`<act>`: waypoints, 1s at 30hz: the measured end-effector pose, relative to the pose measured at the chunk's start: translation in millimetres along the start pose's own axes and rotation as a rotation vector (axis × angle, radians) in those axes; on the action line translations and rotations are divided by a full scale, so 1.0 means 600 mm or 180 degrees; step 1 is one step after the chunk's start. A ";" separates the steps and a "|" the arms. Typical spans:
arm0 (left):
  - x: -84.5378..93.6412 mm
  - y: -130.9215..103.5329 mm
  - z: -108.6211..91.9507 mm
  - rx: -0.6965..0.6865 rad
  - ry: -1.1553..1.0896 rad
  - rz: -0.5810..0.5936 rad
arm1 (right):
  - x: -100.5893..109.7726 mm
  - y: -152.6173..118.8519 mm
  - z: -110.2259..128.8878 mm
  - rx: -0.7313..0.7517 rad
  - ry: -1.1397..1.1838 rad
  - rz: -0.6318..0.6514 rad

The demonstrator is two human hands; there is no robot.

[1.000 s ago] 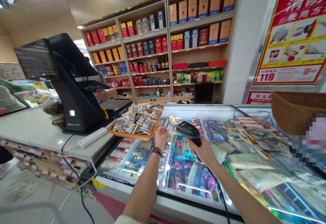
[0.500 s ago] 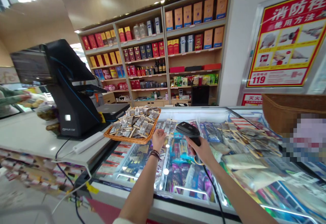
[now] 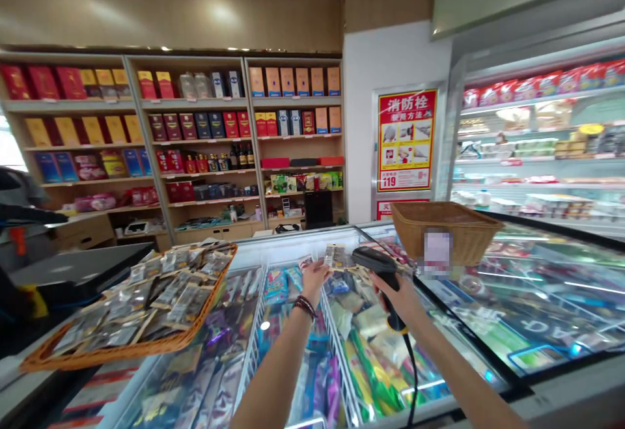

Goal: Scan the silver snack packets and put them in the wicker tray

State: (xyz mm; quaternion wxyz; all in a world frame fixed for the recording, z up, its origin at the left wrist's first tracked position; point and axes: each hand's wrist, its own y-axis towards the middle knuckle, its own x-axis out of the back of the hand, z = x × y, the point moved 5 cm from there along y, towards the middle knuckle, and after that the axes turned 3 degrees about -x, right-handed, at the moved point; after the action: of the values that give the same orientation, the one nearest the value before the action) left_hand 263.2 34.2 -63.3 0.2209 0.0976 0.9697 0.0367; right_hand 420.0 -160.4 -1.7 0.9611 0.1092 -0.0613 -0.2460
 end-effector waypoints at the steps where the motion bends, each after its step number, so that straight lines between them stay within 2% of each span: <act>1: -0.032 -0.001 0.008 0.0127 -0.0041 0.0097 | 0.020 -0.003 -0.003 -0.0012 0.0012 -0.0093; 4: -0.110 -0.012 0.026 0.0360 -0.0186 0.0617 | 0.066 -0.009 -0.016 -0.0025 0.0108 -0.0340; 6: -0.140 -0.026 0.037 0.0401 -0.0247 0.0996 | 0.084 -0.012 -0.028 -0.0011 0.0152 -0.0460; 8: -0.145 -0.042 0.050 0.0424 -0.0062 0.1301 | 0.090 -0.012 -0.039 0.0009 0.0165 -0.0496; 10: -0.124 -0.054 0.060 0.0335 0.0368 0.1485 | 0.082 -0.011 -0.051 0.0001 0.0155 -0.0458; 12: -0.081 -0.061 0.059 0.0115 0.0857 0.1506 | 0.060 -0.009 -0.061 -0.0047 0.0117 -0.0346; 15: 0.008 -0.068 0.029 -0.0261 0.1420 0.1419 | 0.003 -0.006 -0.070 -0.0176 0.0001 0.0024; 18: 0.103 -0.079 -0.029 -0.0526 0.1736 0.1294 | -0.080 -0.005 -0.071 -0.0301 -0.0094 0.0616; 21: 0.192 -0.094 -0.103 -0.0767 0.2060 0.1031 | -0.172 -0.007 -0.064 -0.0324 0.0004 0.1204; 24: 0.270 -0.112 -0.188 -0.1137 0.2525 0.0532 | -0.256 -0.011 -0.047 -0.0311 0.0252 0.1537; 28: 0.355 -0.141 -0.302 -0.1679 0.3703 -0.0577 | -0.342 -0.021 -0.017 -0.0243 0.0478 0.1663; 30: 0.390 -0.155 -0.339 -0.1672 0.4446 -0.1107 | -0.374 -0.027 -0.006 -0.0191 0.0530 0.1686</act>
State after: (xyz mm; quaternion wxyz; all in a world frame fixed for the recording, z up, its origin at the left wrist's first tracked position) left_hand -48.1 -14.4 10.3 -0.4247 -0.1579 0.8451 0.2838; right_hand 217.9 -64.6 -23.7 0.9965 0.0807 -0.0012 0.0219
